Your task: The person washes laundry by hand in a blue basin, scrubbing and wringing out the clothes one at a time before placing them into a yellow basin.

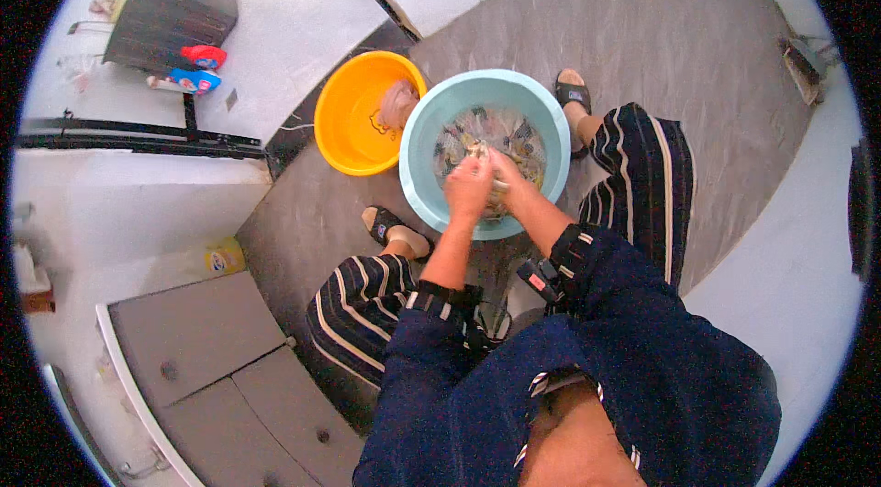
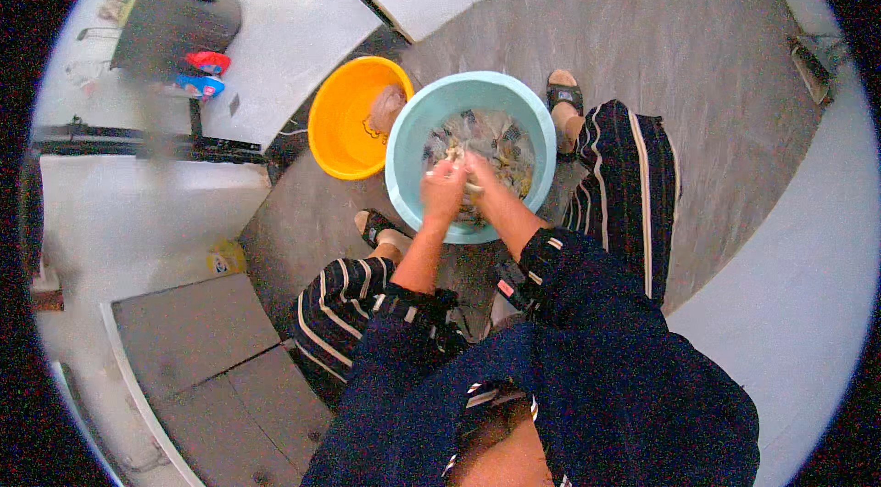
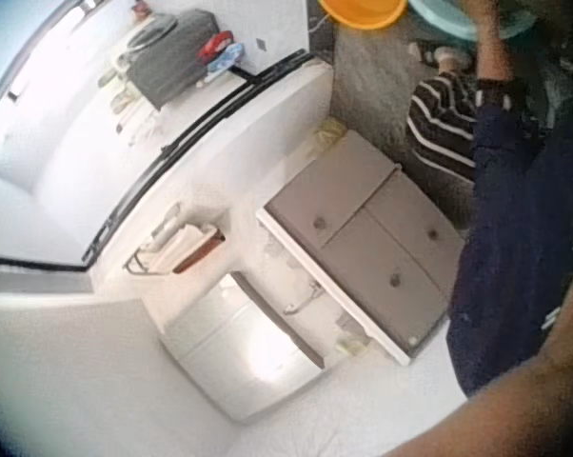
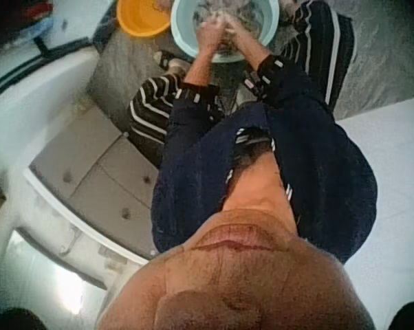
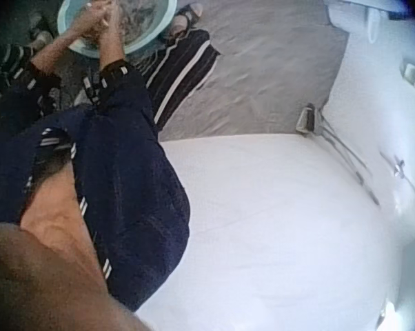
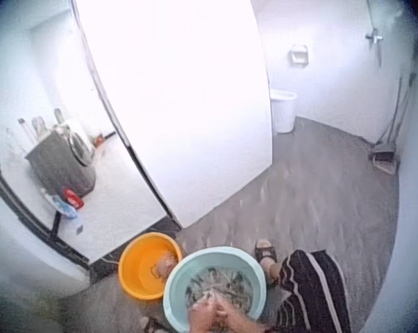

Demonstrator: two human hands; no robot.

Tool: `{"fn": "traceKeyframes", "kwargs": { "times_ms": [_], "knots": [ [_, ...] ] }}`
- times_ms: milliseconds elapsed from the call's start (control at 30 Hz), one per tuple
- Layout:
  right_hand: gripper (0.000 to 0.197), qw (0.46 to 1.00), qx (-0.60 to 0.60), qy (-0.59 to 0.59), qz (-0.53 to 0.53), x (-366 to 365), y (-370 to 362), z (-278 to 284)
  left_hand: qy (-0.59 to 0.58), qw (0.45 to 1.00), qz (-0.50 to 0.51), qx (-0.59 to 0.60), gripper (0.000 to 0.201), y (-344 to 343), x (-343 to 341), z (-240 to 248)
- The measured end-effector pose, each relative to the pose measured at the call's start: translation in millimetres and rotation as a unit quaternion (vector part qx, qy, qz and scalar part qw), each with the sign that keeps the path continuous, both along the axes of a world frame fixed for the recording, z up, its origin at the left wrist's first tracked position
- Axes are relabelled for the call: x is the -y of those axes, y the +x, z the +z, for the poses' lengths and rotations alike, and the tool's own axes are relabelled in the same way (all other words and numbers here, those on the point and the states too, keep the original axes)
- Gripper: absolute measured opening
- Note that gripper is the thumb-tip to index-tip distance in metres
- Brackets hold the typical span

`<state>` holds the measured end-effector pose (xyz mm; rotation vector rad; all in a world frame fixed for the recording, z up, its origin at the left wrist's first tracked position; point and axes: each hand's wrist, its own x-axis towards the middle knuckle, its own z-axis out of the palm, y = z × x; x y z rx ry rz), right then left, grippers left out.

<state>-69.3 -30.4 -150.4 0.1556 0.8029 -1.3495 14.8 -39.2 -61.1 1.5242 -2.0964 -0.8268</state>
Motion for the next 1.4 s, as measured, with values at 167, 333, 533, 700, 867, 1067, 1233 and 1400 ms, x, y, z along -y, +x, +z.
{"fn": "traceKeyframes", "kwargs": {
  "times_ms": [167,333,533,700,867,1067,1233,1400],
  "knots": [
    [0.025,0.999,0.027,-0.043,-0.016,23.6,20.4,91.0,-0.066,0.996,0.065,-0.015,0.031,24.6,15.5,66.8],
    [0.032,0.99,0.016,-0.136,-0.027,32.7,-1.4,90.2,-0.171,0.98,-0.099,0.009,0.026,-0.9,-16.3,133.6],
    [0.036,0.999,-0.011,-0.042,0.026,12.8,25.8,189.5,-0.165,0.977,-0.116,0.064,0.023,46.4,45.8,97.9],
    [0.036,0.981,-0.147,-0.022,0.128,37.1,-0.6,192.6,-0.143,0.978,-0.082,-0.127,0.033,32.0,64.0,45.1],
    [0.036,0.975,-0.139,-0.01,0.173,31.7,-33.1,176.7,0.1,0.984,-0.008,-0.15,0.039,8.4,39.9,72.0],
    [0.036,0.979,-0.085,-0.015,0.187,43.4,-4.2,193.1,0.047,0.983,0.056,-0.166,0.038,31.4,31.0,98.5],
    [0.042,0.967,-0.215,0.017,0.137,62.8,-6.5,192.4,-0.105,0.982,0.015,-0.155,0.03,33.4,14.5,128.6],
    [0.043,0.973,-0.183,0.019,0.14,68.2,-4.0,161.1,-0.112,0.985,-0.039,-0.124,0.018,34.4,12.4,138.8]
  ]
}}
